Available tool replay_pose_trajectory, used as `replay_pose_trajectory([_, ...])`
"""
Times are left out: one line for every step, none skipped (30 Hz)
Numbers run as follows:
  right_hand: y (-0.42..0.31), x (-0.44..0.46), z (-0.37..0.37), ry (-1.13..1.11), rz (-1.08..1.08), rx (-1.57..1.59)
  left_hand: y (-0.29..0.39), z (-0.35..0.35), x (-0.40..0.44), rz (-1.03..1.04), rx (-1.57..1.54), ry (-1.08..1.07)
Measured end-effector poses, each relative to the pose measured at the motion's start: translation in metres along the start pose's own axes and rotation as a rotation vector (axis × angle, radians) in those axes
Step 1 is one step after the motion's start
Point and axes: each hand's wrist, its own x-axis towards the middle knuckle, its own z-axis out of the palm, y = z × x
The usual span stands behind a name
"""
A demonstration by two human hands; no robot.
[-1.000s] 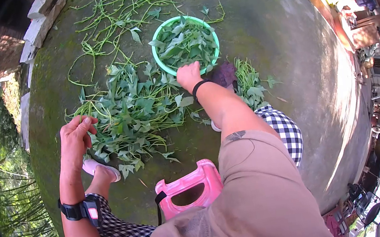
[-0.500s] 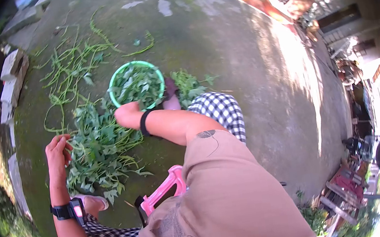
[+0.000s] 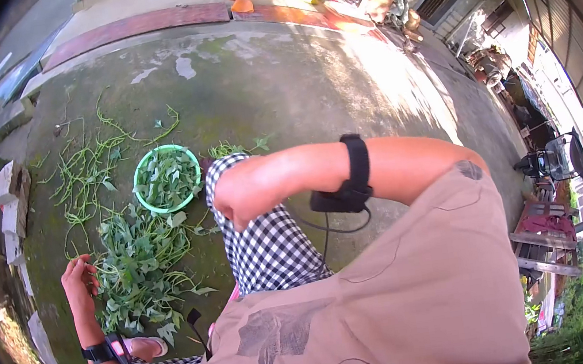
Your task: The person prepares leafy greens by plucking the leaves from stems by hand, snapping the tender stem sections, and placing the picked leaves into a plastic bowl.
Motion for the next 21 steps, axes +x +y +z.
replay_pose_trajectory([0.0,-0.012,0.01,-0.04,-0.019,0.094,0.003,0.003,-0.004,-0.008,-0.043,-0.008])
replay_pose_trajectory([-0.002,-0.021,0.023,-0.082,-0.04,0.19,0.005,0.007,-0.008,-0.02,-0.085,-0.016])
replay_pose_trajectory([-0.001,-0.019,0.038,-0.092,-0.105,0.333,0.007,0.011,-0.01,-0.028,-0.136,-0.036])
replay_pose_trajectory([0.001,-0.011,0.054,-0.099,-0.175,0.473,0.008,0.015,-0.012,-0.033,-0.186,-0.053])
replay_pose_trajectory([-0.004,0.002,0.065,-0.062,-0.253,0.537,0.01,0.019,-0.013,-0.039,-0.235,-0.069])
replay_pose_trajectory([-0.014,0.018,0.069,-0.023,-0.311,0.598,0.011,0.023,-0.017,-0.042,-0.299,-0.088])
replay_pose_trajectory([-0.025,0.038,0.071,0.014,-0.368,0.66,0.01,0.028,-0.019,-0.047,-0.365,-0.106])
replay_pose_trajectory([-0.037,0.065,0.078,0.071,-0.421,0.751,0.01,0.032,-0.023,-0.052,-0.431,-0.122])
replay_pose_trajectory([-0.054,0.093,0.08,0.074,-0.464,0.932,0.014,0.031,-0.028,-0.089,-0.485,-0.218])
replay_pose_trajectory([-0.076,0.113,0.077,0.104,-0.486,1.075,0.006,0.03,-0.027,-0.097,-0.533,-0.173])
replay_pose_trajectory([-0.096,0.134,0.073,0.099,-0.521,1.14,-0.008,0.029,-0.023,-0.107,-0.582,-0.129])
replay_pose_trajectory([-0.113,0.156,0.07,0.095,-0.555,1.201,-0.022,0.027,-0.018,-0.114,-0.634,-0.085])
replay_pose_trajectory([-0.129,0.181,0.067,0.128,-0.606,1.21,-0.033,0.018,-0.015,-0.124,-0.566,-0.039])
replay_pose_trajectory([-0.142,0.206,0.065,0.16,-0.657,1.219,-0.044,0.01,-0.011,-0.14,-0.514,0.005])
replay_pose_trajectory([-0.153,0.235,0.065,0.232,-0.645,1.202,-0.054,0.004,-0.004,-0.152,-0.506,0.024])
replay_pose_trajectory([-0.163,0.258,0.064,0.303,-0.632,1.186,-0.065,-0.001,0.004,-0.162,-0.514,0.029])
replay_pose_trajectory([-0.168,0.278,0.067,0.375,-0.623,1.17,-0.075,-0.006,0.012,-0.163,-0.533,0.029])
replay_pose_trajectory([-0.165,0.287,0.064,0.41,-0.629,1.128,-0.083,-0.01,0.025,-0.154,-0.565,0.015])
replay_pose_trajectory([-0.157,0.294,0.058,0.447,-0.632,1.088,-0.091,-0.013,0.037,-0.14,-0.603,-0.021])
replay_pose_trajectory([-0.147,0.301,0.052,0.479,-0.637,1.049,-0.1,-0.019,0.049,-0.127,-0.646,-0.064])
replay_pose_trajectory([-0.135,0.307,0.047,0.483,-0.561,1.041,-0.111,-0.027,0.062,-0.107,-0.683,-0.133])
